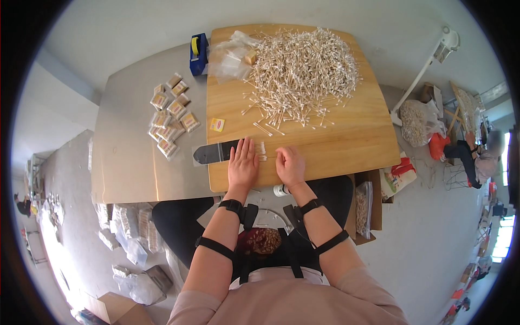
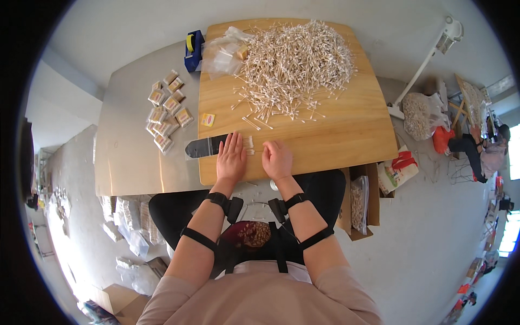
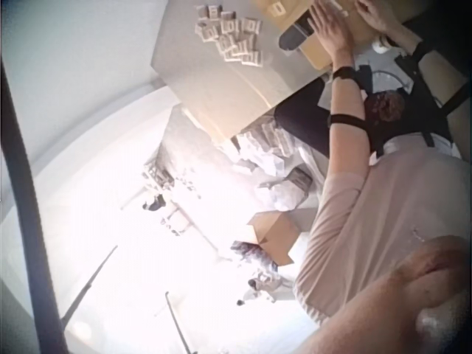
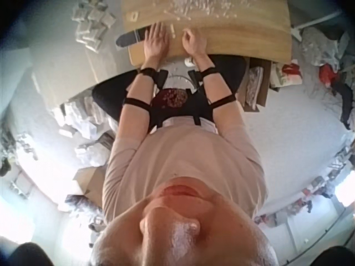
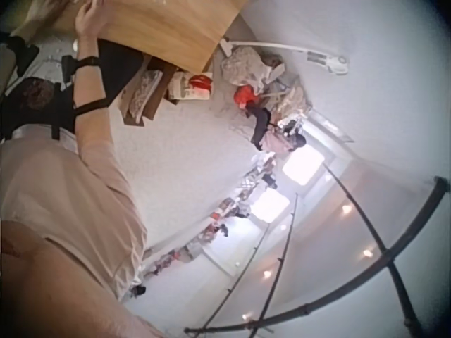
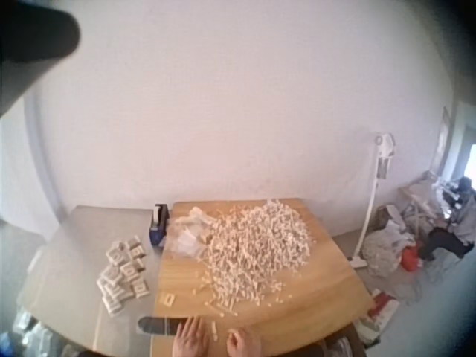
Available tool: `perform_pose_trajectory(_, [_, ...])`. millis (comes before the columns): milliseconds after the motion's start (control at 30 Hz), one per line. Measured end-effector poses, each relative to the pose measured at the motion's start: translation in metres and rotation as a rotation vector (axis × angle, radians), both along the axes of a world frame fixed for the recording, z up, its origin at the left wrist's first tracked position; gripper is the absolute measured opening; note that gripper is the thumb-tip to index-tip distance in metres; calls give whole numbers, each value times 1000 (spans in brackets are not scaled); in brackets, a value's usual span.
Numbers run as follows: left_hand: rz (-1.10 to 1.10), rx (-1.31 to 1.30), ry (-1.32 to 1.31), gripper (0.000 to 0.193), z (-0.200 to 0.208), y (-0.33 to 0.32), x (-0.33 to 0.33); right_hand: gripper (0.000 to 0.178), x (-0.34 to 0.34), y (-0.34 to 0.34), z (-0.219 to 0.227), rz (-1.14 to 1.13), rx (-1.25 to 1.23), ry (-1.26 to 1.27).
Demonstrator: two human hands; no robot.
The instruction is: Sorting and packaging cotton swabs into small plastic boxes.
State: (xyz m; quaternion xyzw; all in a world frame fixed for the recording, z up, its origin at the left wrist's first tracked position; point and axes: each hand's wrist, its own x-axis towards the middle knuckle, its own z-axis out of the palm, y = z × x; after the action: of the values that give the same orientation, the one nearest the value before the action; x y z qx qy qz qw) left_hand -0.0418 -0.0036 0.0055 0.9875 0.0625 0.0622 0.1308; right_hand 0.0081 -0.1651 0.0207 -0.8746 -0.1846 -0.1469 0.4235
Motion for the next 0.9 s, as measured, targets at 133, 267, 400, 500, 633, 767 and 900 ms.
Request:
perform_pose_trajectory(133, [-7,19,-28,54,0,1,0,15,-5,-2,1,181,-58,-73])
perform_pose_trajectory(267, [5,10,-40,53,-1,-1,3,15,-5,-3,2,257,-127,-85])
perform_pose_trajectory(400, [1,24,-48,54,-1,1,2,14,-6,0,5,245,-130,-92])
perform_pose_trajectory(500, [8,-1,-10,54,-1,1,1,13,-7,1,6,234,-162,-110])
perform_pose_trajectory(633, [-3,4,-3,54,-1,-1,1,13,-5,-1,2,243,-143,-116])
perform_pose_trajectory(767, [-2,19,-22,54,-2,0,0,14,-5,0,0,232,-130,-97])
perform_pose_trajectory(900, [3,-3,-9,54,1,-1,1,17,-4,1,2,212,-124,-80])
